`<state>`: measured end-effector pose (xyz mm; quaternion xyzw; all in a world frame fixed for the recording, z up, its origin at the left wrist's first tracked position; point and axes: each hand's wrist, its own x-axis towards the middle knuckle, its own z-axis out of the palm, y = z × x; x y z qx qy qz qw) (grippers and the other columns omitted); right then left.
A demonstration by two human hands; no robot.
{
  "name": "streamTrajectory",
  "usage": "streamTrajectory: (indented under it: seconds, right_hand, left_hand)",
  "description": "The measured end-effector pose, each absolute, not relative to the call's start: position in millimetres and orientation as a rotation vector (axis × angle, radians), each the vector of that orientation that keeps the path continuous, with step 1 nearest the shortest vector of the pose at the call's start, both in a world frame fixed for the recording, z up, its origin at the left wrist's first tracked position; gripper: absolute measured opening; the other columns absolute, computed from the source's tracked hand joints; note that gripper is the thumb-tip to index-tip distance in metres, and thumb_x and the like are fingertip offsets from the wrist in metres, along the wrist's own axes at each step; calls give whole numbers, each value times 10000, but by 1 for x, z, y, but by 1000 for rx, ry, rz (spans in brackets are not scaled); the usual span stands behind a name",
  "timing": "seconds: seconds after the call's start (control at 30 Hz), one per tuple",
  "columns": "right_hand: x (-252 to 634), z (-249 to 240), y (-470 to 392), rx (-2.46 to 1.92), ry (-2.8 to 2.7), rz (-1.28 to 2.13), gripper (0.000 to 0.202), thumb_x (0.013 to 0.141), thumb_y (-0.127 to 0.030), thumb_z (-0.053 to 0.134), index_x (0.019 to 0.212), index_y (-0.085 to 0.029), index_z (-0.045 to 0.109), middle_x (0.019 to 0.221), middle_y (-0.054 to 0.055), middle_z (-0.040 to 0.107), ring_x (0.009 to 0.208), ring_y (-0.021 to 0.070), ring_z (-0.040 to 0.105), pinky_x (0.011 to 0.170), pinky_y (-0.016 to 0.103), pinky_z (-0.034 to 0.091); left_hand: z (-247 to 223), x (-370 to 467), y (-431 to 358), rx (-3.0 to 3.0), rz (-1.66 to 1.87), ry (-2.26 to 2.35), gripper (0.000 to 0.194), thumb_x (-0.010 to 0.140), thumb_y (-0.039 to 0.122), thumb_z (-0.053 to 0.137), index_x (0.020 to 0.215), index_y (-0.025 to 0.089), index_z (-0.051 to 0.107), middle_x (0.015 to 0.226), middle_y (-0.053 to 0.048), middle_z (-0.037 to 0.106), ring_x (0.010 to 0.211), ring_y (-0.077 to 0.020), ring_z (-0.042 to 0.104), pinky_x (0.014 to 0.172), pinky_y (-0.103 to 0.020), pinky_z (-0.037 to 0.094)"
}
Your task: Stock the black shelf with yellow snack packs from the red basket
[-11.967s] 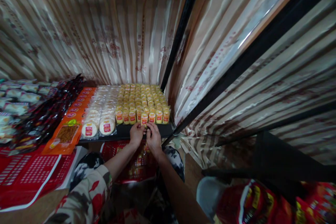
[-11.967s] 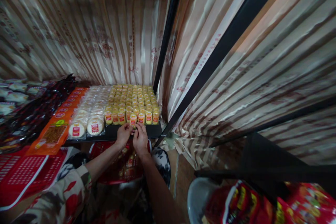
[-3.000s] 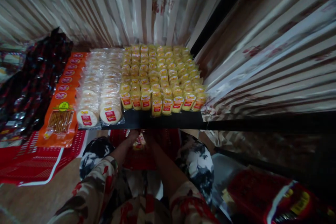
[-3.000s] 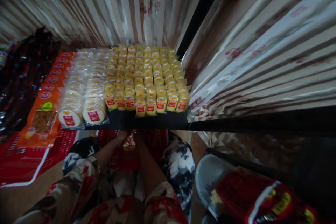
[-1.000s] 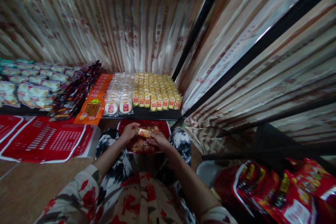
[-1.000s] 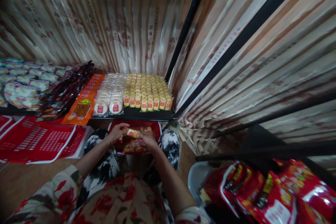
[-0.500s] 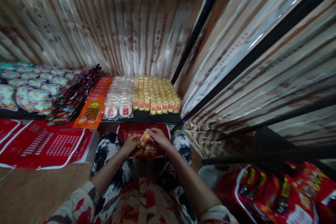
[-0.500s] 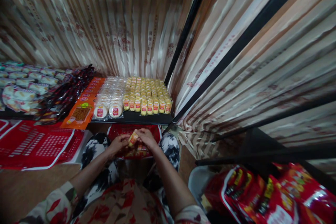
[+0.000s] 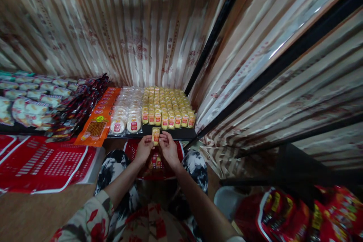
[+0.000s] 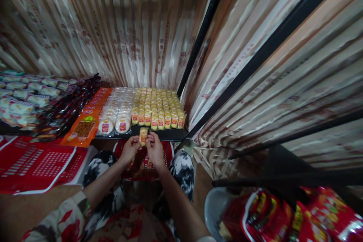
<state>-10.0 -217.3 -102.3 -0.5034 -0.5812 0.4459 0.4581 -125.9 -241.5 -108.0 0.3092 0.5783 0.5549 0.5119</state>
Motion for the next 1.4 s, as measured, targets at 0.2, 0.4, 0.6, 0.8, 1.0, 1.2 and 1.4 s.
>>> streamTrajectory:
  seconds: [0.2,0.4,0.6,0.8,1.0,1.2,1.4]
  right_hand:
    - [-15,-95,-206,-1231,-1724,760,399,779,-134,427,1139,-209,583,1238,60,555,1167,173,481,1015,340,378]
    - [-21,-101,-191,-1244,-1796,683,509,773,-75,383,1244,-201,526,1327,60,492,1249,174,410,1080,376,293]
    - [-21,-110,-185,-1240,-1776,698,493,786,-89,374,1244,-184,531,1311,74,503,1244,174,422,1080,358,305]
    - [-21,-120,-184,-1178,-1754,650,475,795,-93,366,1225,-181,550,1290,76,525,1227,172,446,1065,357,340]
    - [-18,-121,-182,-1164,-1734,587,466,797,-94,363,1203,-192,568,1264,76,548,1191,178,484,1037,371,380]
    - [-14,-122,-180,-1149,-1789,519,485,780,-68,353,1201,-175,567,1230,88,570,1172,181,492,1019,382,397]
    - [-9,-124,-182,-1208,-1789,381,518,769,-43,335,1231,-156,540,1293,98,518,1216,196,433,1022,415,380]
  left_hand:
    - [-102,-123,-208,855,1386,1510,189,751,136,520,939,152,510,937,-59,610,736,-111,597,653,-236,515]
    - [-109,-124,-179,1056,1379,1731,135,765,110,504,890,161,521,871,-36,614,782,-123,584,780,-266,479]
    - [-110,-121,-172,1124,1361,1810,147,764,105,503,902,148,530,881,-55,614,780,-131,574,769,-258,467]
    - [-109,-119,-169,1199,1279,1940,132,782,128,507,904,150,556,880,-40,604,756,-127,575,755,-274,467]
    - [-103,-118,-170,1301,1204,2022,140,793,187,516,910,167,590,853,-39,583,725,-134,570,691,-256,454]
    - [-105,-119,-168,1297,1164,2053,166,793,273,538,893,154,595,771,-28,579,680,-144,557,654,-258,432]
    - [-110,-119,-167,1319,1268,1992,198,782,289,547,938,168,530,677,24,521,626,-135,525,627,-252,416]
